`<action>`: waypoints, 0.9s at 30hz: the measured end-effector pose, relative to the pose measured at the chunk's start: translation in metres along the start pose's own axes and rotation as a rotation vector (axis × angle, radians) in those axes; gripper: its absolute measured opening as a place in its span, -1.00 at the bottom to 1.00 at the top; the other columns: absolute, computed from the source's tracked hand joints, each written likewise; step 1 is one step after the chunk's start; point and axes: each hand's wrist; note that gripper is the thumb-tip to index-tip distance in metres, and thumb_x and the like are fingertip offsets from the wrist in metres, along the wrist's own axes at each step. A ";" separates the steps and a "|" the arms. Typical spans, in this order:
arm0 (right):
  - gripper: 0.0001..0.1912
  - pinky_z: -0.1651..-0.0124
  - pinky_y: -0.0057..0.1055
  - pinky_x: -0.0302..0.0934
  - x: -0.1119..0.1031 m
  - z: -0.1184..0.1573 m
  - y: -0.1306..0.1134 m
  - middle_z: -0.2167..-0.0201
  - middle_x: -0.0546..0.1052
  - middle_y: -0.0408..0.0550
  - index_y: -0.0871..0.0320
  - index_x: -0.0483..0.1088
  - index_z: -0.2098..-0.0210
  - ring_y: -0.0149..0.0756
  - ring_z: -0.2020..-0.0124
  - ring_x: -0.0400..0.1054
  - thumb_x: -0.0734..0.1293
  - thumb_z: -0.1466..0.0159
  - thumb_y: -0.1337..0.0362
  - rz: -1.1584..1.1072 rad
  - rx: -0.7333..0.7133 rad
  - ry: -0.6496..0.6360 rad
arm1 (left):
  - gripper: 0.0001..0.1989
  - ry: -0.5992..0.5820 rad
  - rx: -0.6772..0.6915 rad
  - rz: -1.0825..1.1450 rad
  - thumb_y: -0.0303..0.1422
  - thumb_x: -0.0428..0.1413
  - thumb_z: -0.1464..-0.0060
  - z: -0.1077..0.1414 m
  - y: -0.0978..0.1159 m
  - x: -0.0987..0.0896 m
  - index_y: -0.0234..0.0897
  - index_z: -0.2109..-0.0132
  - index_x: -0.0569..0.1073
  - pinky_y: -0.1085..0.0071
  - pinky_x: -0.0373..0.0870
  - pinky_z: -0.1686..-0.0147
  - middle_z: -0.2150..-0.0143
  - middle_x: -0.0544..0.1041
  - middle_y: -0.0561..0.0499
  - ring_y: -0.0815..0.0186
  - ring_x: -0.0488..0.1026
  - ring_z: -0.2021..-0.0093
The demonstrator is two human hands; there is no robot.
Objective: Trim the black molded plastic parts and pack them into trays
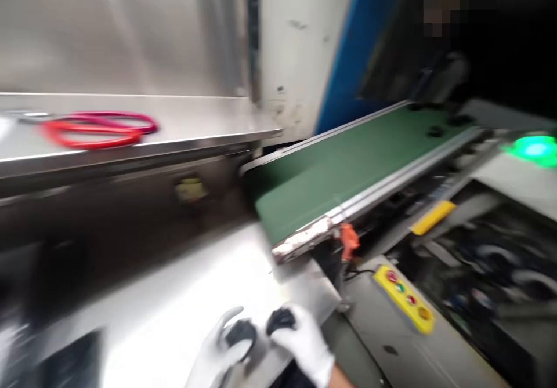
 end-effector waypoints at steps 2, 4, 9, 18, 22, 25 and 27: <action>-0.72 0.50 -0.43 0.10 -0.004 0.018 -0.026 0.70 0.35 -0.25 0.19 0.37 0.33 -0.40 0.66 0.20 0.40 -0.11 0.11 -0.093 0.067 -0.186 | -0.50 -0.065 -0.077 0.169 -0.36 0.37 0.21 0.030 0.023 -0.002 -0.21 0.06 0.46 0.54 0.38 0.44 0.23 0.53 0.05 0.33 0.44 0.28; -0.67 0.60 -0.50 -0.10 -0.005 0.031 -0.045 0.73 0.25 -0.30 0.22 0.36 0.30 -0.50 0.72 0.06 0.34 -0.21 0.04 -0.163 0.119 -0.345 | -0.61 -0.060 -0.121 0.235 -0.44 0.37 0.19 0.058 0.042 -0.004 -0.31 0.15 0.51 0.64 0.27 0.53 0.33 0.47 0.06 0.45 0.38 0.39; -0.64 0.59 -0.51 0.00 0.001 0.051 -0.072 0.53 0.40 -0.17 0.24 0.34 0.32 -0.57 0.70 0.11 0.28 -0.29 0.01 -0.257 0.271 -0.488 | -0.76 -0.013 -0.229 0.387 -0.42 0.28 -0.01 0.109 0.063 -0.002 -0.31 0.13 0.54 0.69 0.43 0.33 0.29 0.56 0.00 0.46 0.53 0.33; -0.68 0.61 -0.53 -0.01 0.007 0.051 -0.085 0.47 0.44 -0.14 0.25 0.33 0.34 -0.61 0.70 0.10 0.31 -0.28 0.06 -0.187 0.319 -0.634 | -0.70 -0.016 -0.179 0.451 -0.42 0.23 -0.09 0.148 0.058 -0.010 -0.32 0.01 0.51 0.71 0.47 0.30 0.15 0.59 -0.07 0.42 0.55 0.20; -0.67 0.58 -0.53 0.00 0.010 0.054 -0.090 0.58 0.38 -0.20 0.25 0.34 0.33 -0.58 0.71 0.12 0.32 -0.28 0.06 -0.161 0.328 -0.625 | -0.69 -0.025 -0.151 0.458 -0.43 0.21 -0.12 0.153 0.057 -0.014 -0.30 -0.03 0.49 0.72 0.46 0.29 0.17 0.57 -0.05 0.47 0.53 0.22; -0.67 0.57 -0.52 0.01 0.011 0.055 -0.090 0.53 0.42 -0.16 0.25 0.34 0.28 -0.58 0.69 0.12 0.33 -0.27 0.05 -0.150 0.348 -0.615 | -0.71 -0.058 -0.144 0.465 -0.44 0.19 -0.13 0.155 0.056 -0.016 -0.29 -0.03 0.49 0.72 0.45 0.29 0.22 0.55 -0.02 0.48 0.53 0.24; -0.66 0.59 -0.52 0.00 0.012 0.055 -0.091 0.53 0.40 -0.18 0.24 0.35 0.27 -0.58 0.69 0.10 0.34 -0.25 0.04 -0.150 0.338 -0.618 | -0.71 -0.071 -0.148 0.474 -0.46 0.17 -0.14 0.154 0.056 -0.017 -0.28 -0.03 0.48 0.70 0.45 0.29 0.23 0.54 -0.01 0.46 0.54 0.24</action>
Point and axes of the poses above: each hand's wrist, its own z-axis away from the middle knuckle, its own x-axis out of the palm, y = z × x
